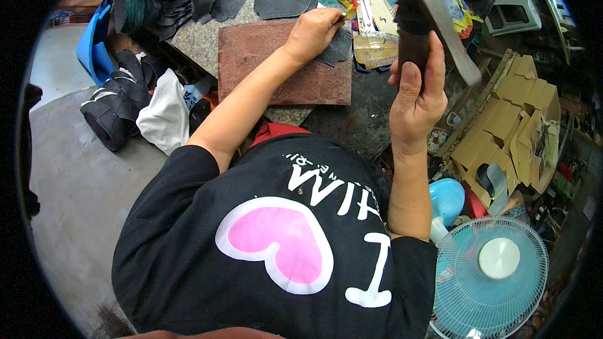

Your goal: The person repeatedly strikes a small black leather piece with a hammer on a wooden block to shape its edges. The person holds the leather with the left hand and uses the hammer with the right hand, occasionally rotating the piece to work different sides.

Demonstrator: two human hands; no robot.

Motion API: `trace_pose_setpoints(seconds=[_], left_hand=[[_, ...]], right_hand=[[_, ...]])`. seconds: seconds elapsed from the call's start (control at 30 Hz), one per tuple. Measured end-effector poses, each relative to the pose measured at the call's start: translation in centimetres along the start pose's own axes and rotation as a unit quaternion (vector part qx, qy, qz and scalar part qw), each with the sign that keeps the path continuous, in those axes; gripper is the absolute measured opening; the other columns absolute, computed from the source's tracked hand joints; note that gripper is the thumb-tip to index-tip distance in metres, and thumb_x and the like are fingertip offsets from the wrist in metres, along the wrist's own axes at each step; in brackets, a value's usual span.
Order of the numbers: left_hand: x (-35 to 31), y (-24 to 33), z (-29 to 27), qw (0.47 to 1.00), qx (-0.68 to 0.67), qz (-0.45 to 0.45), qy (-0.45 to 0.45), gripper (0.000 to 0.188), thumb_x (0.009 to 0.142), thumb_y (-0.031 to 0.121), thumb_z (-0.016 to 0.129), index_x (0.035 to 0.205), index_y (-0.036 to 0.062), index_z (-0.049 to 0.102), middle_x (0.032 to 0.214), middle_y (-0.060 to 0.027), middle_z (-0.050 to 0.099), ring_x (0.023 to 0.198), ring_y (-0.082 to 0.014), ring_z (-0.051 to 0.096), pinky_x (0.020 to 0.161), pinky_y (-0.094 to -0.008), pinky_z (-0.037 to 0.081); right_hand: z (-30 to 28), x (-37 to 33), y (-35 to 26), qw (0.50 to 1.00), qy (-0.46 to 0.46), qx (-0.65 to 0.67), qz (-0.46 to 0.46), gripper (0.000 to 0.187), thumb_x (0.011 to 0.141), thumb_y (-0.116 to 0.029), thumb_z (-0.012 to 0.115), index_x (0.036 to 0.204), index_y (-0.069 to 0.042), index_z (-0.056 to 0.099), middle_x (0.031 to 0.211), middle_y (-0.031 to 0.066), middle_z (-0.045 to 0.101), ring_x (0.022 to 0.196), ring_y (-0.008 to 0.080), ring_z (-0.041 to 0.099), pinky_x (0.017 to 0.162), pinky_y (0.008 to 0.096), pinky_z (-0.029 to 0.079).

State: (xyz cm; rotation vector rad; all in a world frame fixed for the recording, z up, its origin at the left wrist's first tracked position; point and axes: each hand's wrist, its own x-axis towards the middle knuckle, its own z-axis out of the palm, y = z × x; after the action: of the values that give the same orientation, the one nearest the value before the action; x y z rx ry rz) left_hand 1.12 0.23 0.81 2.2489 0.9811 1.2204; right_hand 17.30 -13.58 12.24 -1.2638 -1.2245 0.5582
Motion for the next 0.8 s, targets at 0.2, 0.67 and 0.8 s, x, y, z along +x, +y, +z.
trace_pose_setpoints(seconds=[0.2, 0.67, 0.8], left_hand=[[0.3, 0.2, -0.1, 1.000, 0.029, -0.008, -0.002, 0.008, 0.081, 0.005, 0.063, 0.088, 0.0016, 0.061, 0.079, -0.0182, 0.065, 0.078, -0.0365, 0.065, 0.071, -0.0434, 0.052], [-1.1, -0.5, -0.1, 0.987, -0.081, -0.134, 0.029, 0.013, 0.084, 0.008, 0.068, 0.096, 0.0021, 0.065, 0.087, -0.0172, 0.068, 0.081, -0.0310, 0.069, 0.071, -0.0363, 0.053], [-1.2, -0.6, -0.4, 0.977, -0.121, -0.170, 0.050, 0.012, 0.088, 0.009, 0.068, 0.098, 0.0023, 0.066, 0.086, -0.0121, 0.071, 0.078, -0.0190, 0.071, 0.070, -0.0293, 0.054]], right_hand=[[1.5, 1.0, 0.2, 0.939, -0.090, -0.314, 0.107, 0.035, 0.096, -0.026, 0.060, 0.130, -0.019, 0.060, 0.110, 0.0181, 0.068, 0.091, 0.0365, 0.067, 0.075, 0.0390, 0.053], [0.4, -3.3, 4.4, 0.935, -0.090, -0.343, 0.000, 0.038, 0.094, -0.024, 0.062, 0.132, -0.023, 0.058, 0.099, 0.0162, 0.070, 0.081, 0.0343, 0.069, 0.068, 0.0406, 0.053], [0.8, -5.7, 4.8, 0.910, -0.199, -0.364, -0.008, 0.036, 0.087, -0.026, 0.068, 0.123, -0.023, 0.065, 0.085, 0.0074, 0.061, 0.076, 0.0269, 0.064, 0.065, 0.0376, 0.050]])
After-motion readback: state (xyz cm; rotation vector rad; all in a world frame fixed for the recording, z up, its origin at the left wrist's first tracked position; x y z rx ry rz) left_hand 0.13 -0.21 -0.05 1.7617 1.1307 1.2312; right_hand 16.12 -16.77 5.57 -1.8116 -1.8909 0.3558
